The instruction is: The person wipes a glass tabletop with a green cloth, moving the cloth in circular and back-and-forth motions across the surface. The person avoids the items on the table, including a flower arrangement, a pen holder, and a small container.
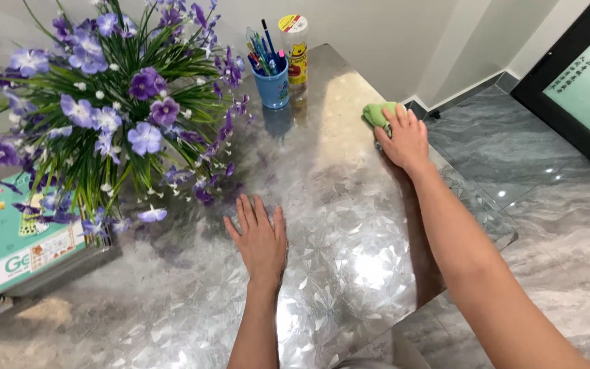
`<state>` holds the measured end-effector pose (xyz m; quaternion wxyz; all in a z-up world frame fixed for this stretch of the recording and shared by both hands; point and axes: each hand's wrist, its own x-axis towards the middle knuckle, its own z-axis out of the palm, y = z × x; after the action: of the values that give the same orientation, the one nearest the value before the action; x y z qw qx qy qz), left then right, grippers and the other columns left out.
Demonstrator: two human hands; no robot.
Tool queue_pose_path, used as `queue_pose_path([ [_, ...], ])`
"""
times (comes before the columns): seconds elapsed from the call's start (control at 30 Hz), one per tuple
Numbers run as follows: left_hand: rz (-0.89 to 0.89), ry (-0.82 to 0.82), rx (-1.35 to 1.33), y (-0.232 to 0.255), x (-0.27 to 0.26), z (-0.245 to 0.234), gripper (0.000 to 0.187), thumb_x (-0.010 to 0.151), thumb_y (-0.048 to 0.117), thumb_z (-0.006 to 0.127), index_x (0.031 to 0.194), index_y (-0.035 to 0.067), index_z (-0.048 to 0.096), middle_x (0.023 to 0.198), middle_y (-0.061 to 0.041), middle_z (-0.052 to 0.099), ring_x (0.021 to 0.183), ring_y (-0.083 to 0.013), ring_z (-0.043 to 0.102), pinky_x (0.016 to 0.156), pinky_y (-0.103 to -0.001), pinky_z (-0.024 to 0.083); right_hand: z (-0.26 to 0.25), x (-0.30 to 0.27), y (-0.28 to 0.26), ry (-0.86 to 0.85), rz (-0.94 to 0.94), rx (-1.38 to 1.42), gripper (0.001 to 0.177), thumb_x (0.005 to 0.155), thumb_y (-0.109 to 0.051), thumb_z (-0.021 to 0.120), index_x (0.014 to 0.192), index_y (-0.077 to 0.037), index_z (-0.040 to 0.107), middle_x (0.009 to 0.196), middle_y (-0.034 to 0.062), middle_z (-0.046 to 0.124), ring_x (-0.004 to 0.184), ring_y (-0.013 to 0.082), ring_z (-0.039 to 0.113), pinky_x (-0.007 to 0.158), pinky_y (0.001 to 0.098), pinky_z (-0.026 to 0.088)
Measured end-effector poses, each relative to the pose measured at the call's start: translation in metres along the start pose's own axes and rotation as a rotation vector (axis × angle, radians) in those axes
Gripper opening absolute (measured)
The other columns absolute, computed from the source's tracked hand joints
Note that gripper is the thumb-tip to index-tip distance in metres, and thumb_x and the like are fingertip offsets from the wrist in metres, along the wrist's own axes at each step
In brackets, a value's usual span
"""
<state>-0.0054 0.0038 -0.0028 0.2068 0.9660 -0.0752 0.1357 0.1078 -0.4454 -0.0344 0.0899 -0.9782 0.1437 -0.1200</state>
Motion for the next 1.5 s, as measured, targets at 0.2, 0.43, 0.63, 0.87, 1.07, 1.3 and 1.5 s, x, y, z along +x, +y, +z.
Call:
queue_pose_path([
  [0.2, 0.02, 0.05, -0.002, 0.002, 0.003, 0.003, 0.074, 0.129, 0.059, 0.038, 0.172, 0.001, 0.056, 0.182, -0.029, 0.048, 0.176, -0.0387, 0.037, 0.143, -0.069, 0.002, 0.022, -0.003, -0.037, 0.01, 0.179, -0.114, 0.072, 0.123, -0.071, 0.038, 0.188, -0.041, 0.034, 0.198, 0.0069, 0.028, 0.18, 0.0442, 0.02, 0.141, 0.0741, 0.011],
  [0.43, 0.008, 0.072, 0.005, 0.004, 0.004, 0.006, 0.076, 0.128, 0.061, 0.04, 0.17, 0.0, 0.057, 0.181, -0.029, 0.051, 0.175, -0.0391, 0.039, 0.144, -0.07, 0.002, -0.01, -0.076, -0.163, -0.098, 0.079, -0.042, 0.07, 0.123, -0.064, 0.038, 0.188, -0.038, 0.035, 0.198, 0.007, 0.028, 0.181, 0.0456, 0.019, 0.141, 0.0742, 0.011],
  [0.63, 0.009, 0.086, -0.052, 0.005, 0.005, 0.003, 0.078, 0.128, 0.059, 0.04, 0.176, -0.002, 0.046, 0.18, -0.032, 0.05, 0.174, -0.0407, 0.04, 0.144, -0.07, 0.002, -0.028, -0.141, -0.256, -0.185, -0.141, 0.043, 0.07, 0.123, -0.057, 0.043, 0.188, -0.034, 0.034, 0.198, 0.0081, 0.024, 0.18, 0.049, 0.018, 0.14, 0.0733, 0.011],
  [0.87, -0.016, 0.012, -0.071, 0.004, 0.005, -0.002, 0.08, 0.128, 0.061, 0.033, 0.182, 0.001, 0.035, 0.185, -0.028, 0.044, 0.177, -0.0373, 0.033, 0.145, -0.068, 0.0, -0.025, -0.178, -0.255, -0.176, -0.425, 0.163, 0.07, 0.121, -0.055, 0.044, 0.188, -0.04, 0.033, 0.197, 0.0049, 0.026, 0.18, 0.0428, 0.017, 0.142, 0.0667, 0.011],
  [1.07, -0.033, -0.066, 0.0, 0.005, 0.003, -0.007, 0.08, 0.128, 0.064, 0.028, 0.18, 0.005, 0.045, 0.189, -0.024, 0.039, 0.179, -0.0347, 0.029, 0.145, -0.067, -0.002, -0.045, -0.147, -0.214, -0.202, -0.31, 0.138, 0.065, 0.122, -0.061, 0.044, 0.183, -0.041, 0.044, 0.194, 0.0033, 0.035, 0.179, 0.0393, 0.028, 0.141, 0.0642, 0.018],
  [1.3, -0.016, -0.04, 0.031, 0.005, 0.003, -0.005, 0.076, 0.129, 0.062, 0.033, 0.176, 0.006, 0.051, 0.187, -0.025, 0.043, 0.178, -0.0353, 0.033, 0.146, -0.067, 0.001, -0.049, -0.08, -0.097, -0.093, -0.129, 0.063, 0.066, 0.122, -0.06, 0.05, 0.184, -0.04, 0.044, 0.192, 0.0087, 0.04, 0.175, 0.0447, 0.034, 0.138, 0.0689, 0.026],
  [1.5, 0.02, 0.04, 0.034, 0.0, 0.002, 0.001, 0.073, 0.128, 0.059, 0.04, 0.172, 0.004, 0.057, 0.183, -0.027, 0.049, 0.176, -0.0373, 0.038, 0.144, -0.069, 0.007, -0.019, -0.039, -0.012, -0.038, 0.055, 0.01, 0.072, 0.121, -0.073, 0.042, 0.186, -0.042, 0.039, 0.195, 0.007, 0.034, 0.179, 0.044, 0.026, 0.143, 0.0699, 0.014],
])
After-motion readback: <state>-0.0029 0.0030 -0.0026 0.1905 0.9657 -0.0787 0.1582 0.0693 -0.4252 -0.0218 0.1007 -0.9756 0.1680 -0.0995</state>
